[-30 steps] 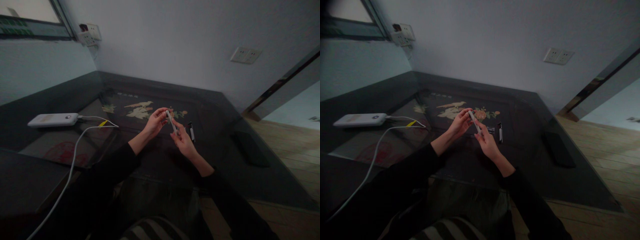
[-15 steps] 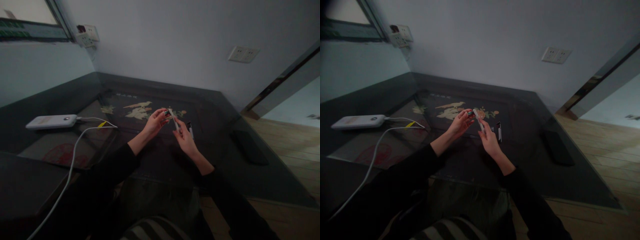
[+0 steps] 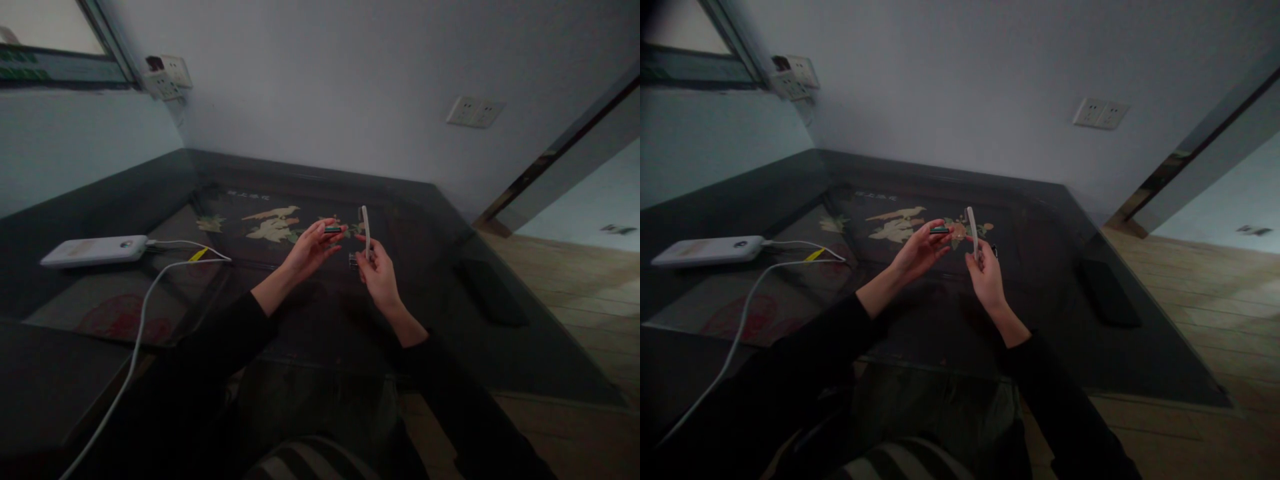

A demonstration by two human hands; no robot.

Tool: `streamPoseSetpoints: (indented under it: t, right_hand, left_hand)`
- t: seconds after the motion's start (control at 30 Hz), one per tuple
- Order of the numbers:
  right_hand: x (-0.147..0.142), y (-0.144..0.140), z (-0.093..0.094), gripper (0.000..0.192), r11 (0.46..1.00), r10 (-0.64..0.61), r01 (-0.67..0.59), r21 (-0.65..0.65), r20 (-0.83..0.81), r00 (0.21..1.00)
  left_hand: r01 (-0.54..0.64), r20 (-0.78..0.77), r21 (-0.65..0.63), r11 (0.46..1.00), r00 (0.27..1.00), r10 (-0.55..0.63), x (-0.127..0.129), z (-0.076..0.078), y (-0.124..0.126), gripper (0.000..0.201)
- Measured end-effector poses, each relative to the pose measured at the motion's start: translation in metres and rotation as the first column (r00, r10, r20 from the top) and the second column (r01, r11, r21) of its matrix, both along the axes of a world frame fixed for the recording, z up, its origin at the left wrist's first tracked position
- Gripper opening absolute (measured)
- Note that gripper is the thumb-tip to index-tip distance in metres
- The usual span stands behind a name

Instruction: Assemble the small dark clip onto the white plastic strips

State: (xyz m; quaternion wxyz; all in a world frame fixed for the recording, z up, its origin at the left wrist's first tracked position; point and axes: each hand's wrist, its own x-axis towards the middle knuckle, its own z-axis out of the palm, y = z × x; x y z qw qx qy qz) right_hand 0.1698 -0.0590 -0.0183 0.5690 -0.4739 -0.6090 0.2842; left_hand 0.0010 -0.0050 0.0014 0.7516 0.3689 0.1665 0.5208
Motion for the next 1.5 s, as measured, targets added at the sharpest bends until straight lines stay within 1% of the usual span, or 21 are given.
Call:
streamPoseSetpoints:
  t: [0.1,0.23,0.37,0.5,0.63,0.73,0.9,1.03,1.23,1.33,1.5]
  right_hand:
    - [-0.002,-0.002,0.003,0.029,1.0,-0.015,0.015,0.008,-0.022,1.0]
    - [-0.005,-0.006,0.009,0.03,0.999,-0.017,0.017,0.044,0.0,1.0]
    - [-0.006,-0.008,0.012,0.031,0.998,-0.034,0.033,0.062,0.03,0.999]
    - [-0.006,-0.009,0.013,0.03,0.995,-0.067,0.064,0.08,0.045,0.997]
    - [-0.007,-0.01,0.014,0.026,0.995,-0.055,0.05,0.085,0.066,0.996]
    - [-0.008,-0.01,0.015,0.022,0.996,-0.028,0.019,0.087,0.099,0.995]
    - [-0.008,-0.011,0.015,0.017,0.992,-0.061,0.041,0.118,0.175,0.983]
    - [-0.007,-0.012,0.015,0.012,0.987,-0.072,0.034,0.157,0.239,0.968]
    - [-0.006,-0.01,0.013,0.007,0.979,-0.093,0.035,0.203,0.287,0.953]
    - [-0.005,-0.011,0.014,0.006,0.971,-0.121,0.053,0.231,0.29,0.949]
    - [-0.002,-0.012,0.017,0.006,0.954,-0.213,0.144,0.261,0.258,0.942]
  left_hand:
    - [0.047,-0.009,0.009,0.999,0.999,-0.047,0.0,-0.001,-0.002,0.034]
    - [0.103,-0.009,0.033,0.994,0.995,-0.102,0.001,-0.003,-0.003,0.042]
    - [0.133,-0.043,0.052,0.99,0.99,-0.131,0.002,-0.006,-0.004,0.046]
    - [0.151,-0.109,0.051,0.987,0.983,-0.145,0.002,-0.007,-0.005,0.046]
    - [0.16,-0.19,0.065,0.985,0.971,-0.145,0.004,-0.007,-0.007,0.044]
    - [0.166,-0.208,0.078,0.983,0.967,-0.147,0.005,-0.008,-0.009,0.044]
    - [0.182,-0.225,0.086,0.98,0.961,-0.159,0.007,-0.009,-0.01,0.042]
    - [0.186,-0.255,0.078,0.98,0.954,-0.161,0.01,-0.013,-0.011,0.042]
    - [0.151,-0.287,0.114,0.982,0.951,-0.113,0.012,-0.019,-0.008,0.04]
    - [0.157,-0.285,0.126,0.98,0.952,-0.115,0.013,-0.019,-0.008,0.039]
    - [0.126,-0.258,0.112,0.986,0.962,-0.094,0.012,-0.017,-0.01,0.031]
